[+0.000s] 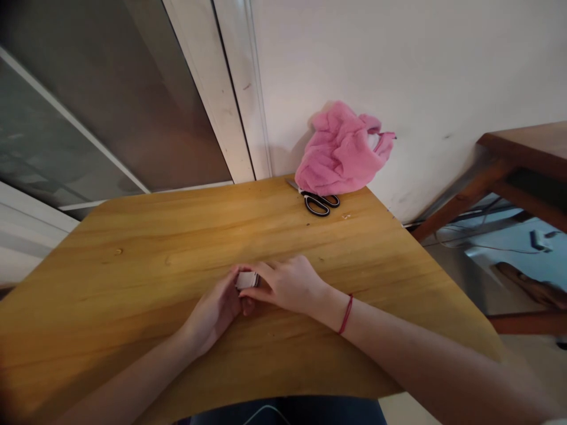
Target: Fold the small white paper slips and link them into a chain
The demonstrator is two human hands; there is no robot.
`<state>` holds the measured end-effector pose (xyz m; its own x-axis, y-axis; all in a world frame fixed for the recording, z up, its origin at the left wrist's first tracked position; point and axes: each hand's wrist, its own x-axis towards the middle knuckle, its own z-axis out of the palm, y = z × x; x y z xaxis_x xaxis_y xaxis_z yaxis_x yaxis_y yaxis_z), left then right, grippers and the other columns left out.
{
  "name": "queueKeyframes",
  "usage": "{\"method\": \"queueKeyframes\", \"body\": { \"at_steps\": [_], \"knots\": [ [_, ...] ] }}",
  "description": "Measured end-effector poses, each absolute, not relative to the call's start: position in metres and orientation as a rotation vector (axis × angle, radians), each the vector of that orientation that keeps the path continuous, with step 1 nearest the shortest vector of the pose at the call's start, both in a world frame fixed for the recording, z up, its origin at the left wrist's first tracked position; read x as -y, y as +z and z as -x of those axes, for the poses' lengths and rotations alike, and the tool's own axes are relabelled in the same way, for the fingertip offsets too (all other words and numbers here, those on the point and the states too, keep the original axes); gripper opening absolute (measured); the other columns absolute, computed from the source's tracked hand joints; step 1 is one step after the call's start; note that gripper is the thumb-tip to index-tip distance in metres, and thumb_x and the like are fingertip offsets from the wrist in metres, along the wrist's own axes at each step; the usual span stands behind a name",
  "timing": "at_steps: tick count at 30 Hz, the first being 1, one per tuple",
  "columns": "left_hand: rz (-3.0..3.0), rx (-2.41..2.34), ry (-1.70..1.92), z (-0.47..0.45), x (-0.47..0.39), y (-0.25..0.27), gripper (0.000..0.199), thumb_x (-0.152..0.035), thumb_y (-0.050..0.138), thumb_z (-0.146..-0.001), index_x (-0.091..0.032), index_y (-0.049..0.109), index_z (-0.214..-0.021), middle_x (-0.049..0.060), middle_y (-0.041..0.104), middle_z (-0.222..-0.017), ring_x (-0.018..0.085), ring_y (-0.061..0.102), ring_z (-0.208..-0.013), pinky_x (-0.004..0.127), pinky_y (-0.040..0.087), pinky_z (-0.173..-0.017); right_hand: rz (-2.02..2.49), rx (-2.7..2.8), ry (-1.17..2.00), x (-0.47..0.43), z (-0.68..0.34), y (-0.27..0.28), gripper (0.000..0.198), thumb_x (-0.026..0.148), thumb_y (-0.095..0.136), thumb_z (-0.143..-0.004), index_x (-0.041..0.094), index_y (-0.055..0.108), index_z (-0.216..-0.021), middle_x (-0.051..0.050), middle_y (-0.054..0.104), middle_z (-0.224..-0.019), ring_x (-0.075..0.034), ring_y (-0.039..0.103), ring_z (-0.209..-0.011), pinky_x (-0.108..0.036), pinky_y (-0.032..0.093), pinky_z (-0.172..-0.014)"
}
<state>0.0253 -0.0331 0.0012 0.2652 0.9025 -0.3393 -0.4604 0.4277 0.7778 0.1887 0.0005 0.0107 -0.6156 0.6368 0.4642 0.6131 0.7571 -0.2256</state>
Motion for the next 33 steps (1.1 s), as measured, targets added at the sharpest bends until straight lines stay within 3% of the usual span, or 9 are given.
{"method": "queueKeyframes", "body": {
  "at_steps": [4,12,20,33],
  "knots": [
    [-0.641,-0.914,0.980,-0.026,0.034,0.004,0.014,-0.022,0.054,-0.082,-0.017,0.050,-0.095,-0.001,0.052,-0.070,0.009,0.047,-0.052,0.021,0.040,-0.046,1.005,2.481,0.301,0.002,-0.186,0.012,0.047,0.055,0.053,-0.080,0.025,0.051,-0.117,-0.002,0.069,-0.100,-0.017,0.065,-0.086,-0.024,0.041,-0.064],
    [-0.576,-0.800,0.956,-0.024,0.035,0.003,0.008,-0.021,0.050,-0.085,-0.017,0.051,-0.092,0.001,0.052,-0.076,0.010,0.049,-0.061,0.022,0.042,-0.053,1.020,2.479,0.400,0.004,-0.186,0.010,0.041,0.050,0.049,-0.085,0.019,0.051,-0.112,-0.004,0.068,-0.098,-0.017,0.065,-0.079,-0.024,0.041,-0.058],
    [-0.492,-0.688,0.923,-0.020,0.032,0.001,0.010,-0.019,0.049,-0.085,-0.015,0.057,-0.089,0.003,0.056,-0.076,0.010,0.053,-0.060,0.022,0.042,-0.055,0.948,2.392,0.326,0.005,-0.188,0.006,0.040,0.051,0.050,-0.084,0.017,0.055,-0.105,0.000,0.067,-0.075,-0.010,0.061,-0.059,-0.021,0.038,-0.052],
    [-0.514,-0.701,0.947,-0.016,0.030,-0.001,0.011,-0.016,0.054,-0.083,-0.013,0.060,-0.091,0.003,0.057,-0.077,0.009,0.051,-0.061,0.020,0.041,-0.054,0.927,2.322,0.300,0.005,-0.192,0.014,0.038,0.051,0.052,-0.082,0.017,0.059,-0.096,0.003,0.062,-0.063,-0.007,0.057,-0.055,-0.018,0.036,-0.051]
  ]
}}
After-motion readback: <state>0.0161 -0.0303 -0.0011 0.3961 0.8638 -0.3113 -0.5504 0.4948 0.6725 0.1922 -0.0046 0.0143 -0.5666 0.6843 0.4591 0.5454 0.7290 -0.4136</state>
